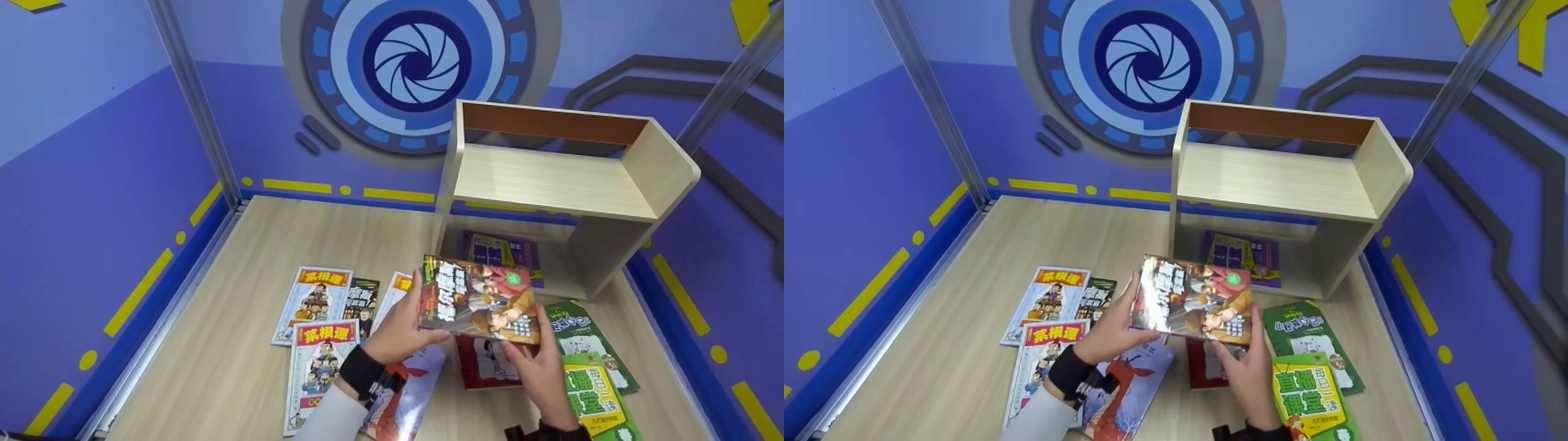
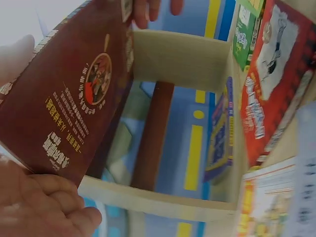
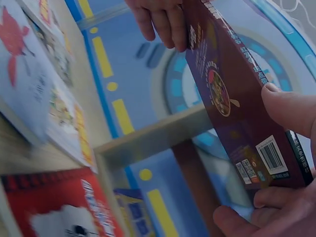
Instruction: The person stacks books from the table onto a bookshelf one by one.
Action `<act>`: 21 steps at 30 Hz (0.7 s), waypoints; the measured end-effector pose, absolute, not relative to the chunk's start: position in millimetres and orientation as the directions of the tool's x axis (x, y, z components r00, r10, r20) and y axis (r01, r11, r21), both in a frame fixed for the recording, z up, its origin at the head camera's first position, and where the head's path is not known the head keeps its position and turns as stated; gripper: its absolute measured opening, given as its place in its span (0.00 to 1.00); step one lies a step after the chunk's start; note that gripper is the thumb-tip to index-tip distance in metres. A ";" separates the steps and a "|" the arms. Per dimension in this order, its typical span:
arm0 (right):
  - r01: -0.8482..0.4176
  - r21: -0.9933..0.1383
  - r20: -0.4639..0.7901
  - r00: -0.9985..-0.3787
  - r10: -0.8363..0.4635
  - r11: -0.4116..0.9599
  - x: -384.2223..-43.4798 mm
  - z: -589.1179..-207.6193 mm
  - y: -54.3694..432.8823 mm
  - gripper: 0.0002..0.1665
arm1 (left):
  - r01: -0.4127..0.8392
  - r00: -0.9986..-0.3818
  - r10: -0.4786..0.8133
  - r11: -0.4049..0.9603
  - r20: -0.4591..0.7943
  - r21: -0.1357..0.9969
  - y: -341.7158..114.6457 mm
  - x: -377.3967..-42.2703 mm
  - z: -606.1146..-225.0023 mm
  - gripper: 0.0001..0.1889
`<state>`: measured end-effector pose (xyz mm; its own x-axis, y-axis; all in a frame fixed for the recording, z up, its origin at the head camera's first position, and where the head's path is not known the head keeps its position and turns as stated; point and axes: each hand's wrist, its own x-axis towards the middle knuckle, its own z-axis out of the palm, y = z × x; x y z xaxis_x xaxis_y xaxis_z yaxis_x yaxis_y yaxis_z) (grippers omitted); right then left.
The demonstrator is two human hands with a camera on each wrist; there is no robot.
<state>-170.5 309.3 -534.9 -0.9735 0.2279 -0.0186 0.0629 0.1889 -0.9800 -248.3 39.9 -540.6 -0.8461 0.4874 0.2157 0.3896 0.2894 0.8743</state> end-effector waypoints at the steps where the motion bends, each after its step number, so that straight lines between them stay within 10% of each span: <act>1: 0.052 -0.975 -0.001 -0.973 0.232 0.215 -171.6 -530.1 313.7 0.64 | 0.392 -0.844 0.494 0.303 0.209 0.869 43.1 -250.5 -535.1 0.67; 21: -0.141 -0.899 0.325 -0.849 0.416 0.415 -207.2 -464.7 378.5 0.52 | 0.684 -0.712 0.570 0.433 0.410 0.586 127.9 -306.7 -459.2 0.52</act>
<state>-207.2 378.5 -464.7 -0.8494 0.4156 0.3253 -0.1408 0.4155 -0.8986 -306.7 127.9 -459.2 -0.7121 0.5697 0.4103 0.6845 0.4331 0.5864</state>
